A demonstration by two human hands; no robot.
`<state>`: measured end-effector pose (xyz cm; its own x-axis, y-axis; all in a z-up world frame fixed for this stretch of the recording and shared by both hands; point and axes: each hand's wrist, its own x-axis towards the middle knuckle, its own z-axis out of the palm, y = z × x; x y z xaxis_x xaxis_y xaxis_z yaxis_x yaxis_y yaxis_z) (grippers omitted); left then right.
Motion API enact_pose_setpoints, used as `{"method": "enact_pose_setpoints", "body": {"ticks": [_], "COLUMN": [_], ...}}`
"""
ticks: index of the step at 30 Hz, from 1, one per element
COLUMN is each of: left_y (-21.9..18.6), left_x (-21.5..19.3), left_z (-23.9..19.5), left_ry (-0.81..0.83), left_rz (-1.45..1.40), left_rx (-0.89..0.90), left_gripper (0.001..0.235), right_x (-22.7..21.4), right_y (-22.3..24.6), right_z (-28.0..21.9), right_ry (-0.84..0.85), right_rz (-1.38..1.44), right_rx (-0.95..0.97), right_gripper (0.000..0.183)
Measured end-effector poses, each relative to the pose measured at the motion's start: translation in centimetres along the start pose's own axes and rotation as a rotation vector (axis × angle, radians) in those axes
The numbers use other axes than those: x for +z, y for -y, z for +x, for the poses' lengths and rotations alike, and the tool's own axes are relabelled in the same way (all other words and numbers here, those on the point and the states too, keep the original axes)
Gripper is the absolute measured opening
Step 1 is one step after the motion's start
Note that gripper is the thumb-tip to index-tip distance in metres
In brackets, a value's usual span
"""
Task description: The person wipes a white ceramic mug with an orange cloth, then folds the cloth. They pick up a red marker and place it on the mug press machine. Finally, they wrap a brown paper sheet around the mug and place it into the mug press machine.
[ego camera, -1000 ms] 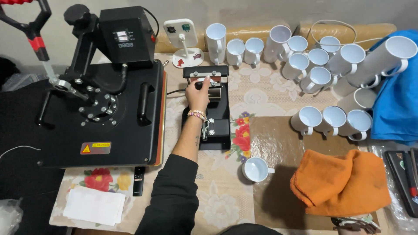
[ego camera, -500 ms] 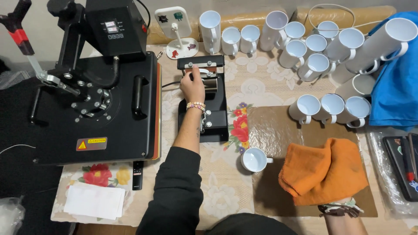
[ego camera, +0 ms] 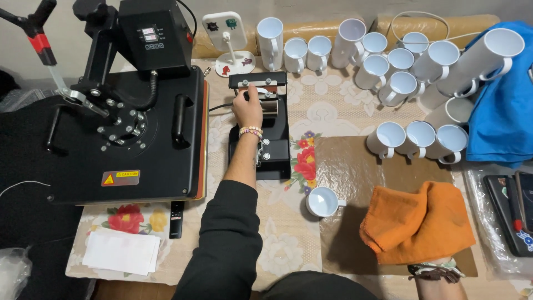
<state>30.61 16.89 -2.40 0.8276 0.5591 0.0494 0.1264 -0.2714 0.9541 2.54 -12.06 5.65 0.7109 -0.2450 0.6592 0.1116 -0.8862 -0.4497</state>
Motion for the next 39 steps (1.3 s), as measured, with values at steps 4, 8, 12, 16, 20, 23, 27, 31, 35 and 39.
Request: {"method": "enact_pose_setpoints", "body": {"ticks": [4, 8, 12, 16, 20, 23, 27, 31, 35, 39], "left_y": [0.1, 0.2, -0.2, -0.2, 0.6, 1.1, 0.8, 1.1, 5.3, 8.1], "left_x": [0.2, 0.2, -0.1, -1.2, -2.6, -3.5, -5.6, -8.2, -9.5, -11.5], "left_z": [0.1, 0.2, -0.2, -1.7, -4.1, -5.9, -8.4, -11.4, -13.7, -16.8], "left_ry": [-0.027, -0.024, -0.038, -0.096, -0.150, -0.134, -0.040, 0.036, 0.167, 0.296], "left_rz": [0.001, 0.022, 0.003, -0.124, -0.274, -0.356, -0.419, -0.452, -0.471, -0.395], "left_rx": [0.021, -0.006, 0.004, 0.176, 0.412, 0.456, 0.533, 0.578, 0.723, 0.915], "left_gripper": [0.046, 0.045, 0.044, 0.046, 0.041, 0.041, 0.042, 0.039, 0.031, 0.028], "right_x": [1.4, 4.3, 4.2, 3.1, 6.8, 7.4, 8.0, 8.7, 9.9, 12.5], "right_y": [-1.1, -2.4, -6.6, 1.5, -3.4, -2.3, -1.3, -0.6, -0.1, -0.9], "right_z": [0.2, -1.2, -3.9, 0.5, 0.0, 0.1, 0.8, 1.5, 2.5, 3.0], "right_ry": [0.060, -0.510, -0.302, -0.442, -0.693, -0.596, -0.473, -0.351, -0.232, -0.108], "right_rz": [0.118, 0.187, -0.284, 0.226, 0.369, 0.367, 0.352, 0.322, 0.287, 0.254], "right_rx": [-0.006, 0.263, 0.027, -0.071, 0.334, 0.266, 0.171, 0.079, -0.013, -0.101], "right_gripper": [0.024, 0.030, 0.024, 0.014, 0.051, 0.048, 0.044, 0.040, 0.036, 0.032]}}
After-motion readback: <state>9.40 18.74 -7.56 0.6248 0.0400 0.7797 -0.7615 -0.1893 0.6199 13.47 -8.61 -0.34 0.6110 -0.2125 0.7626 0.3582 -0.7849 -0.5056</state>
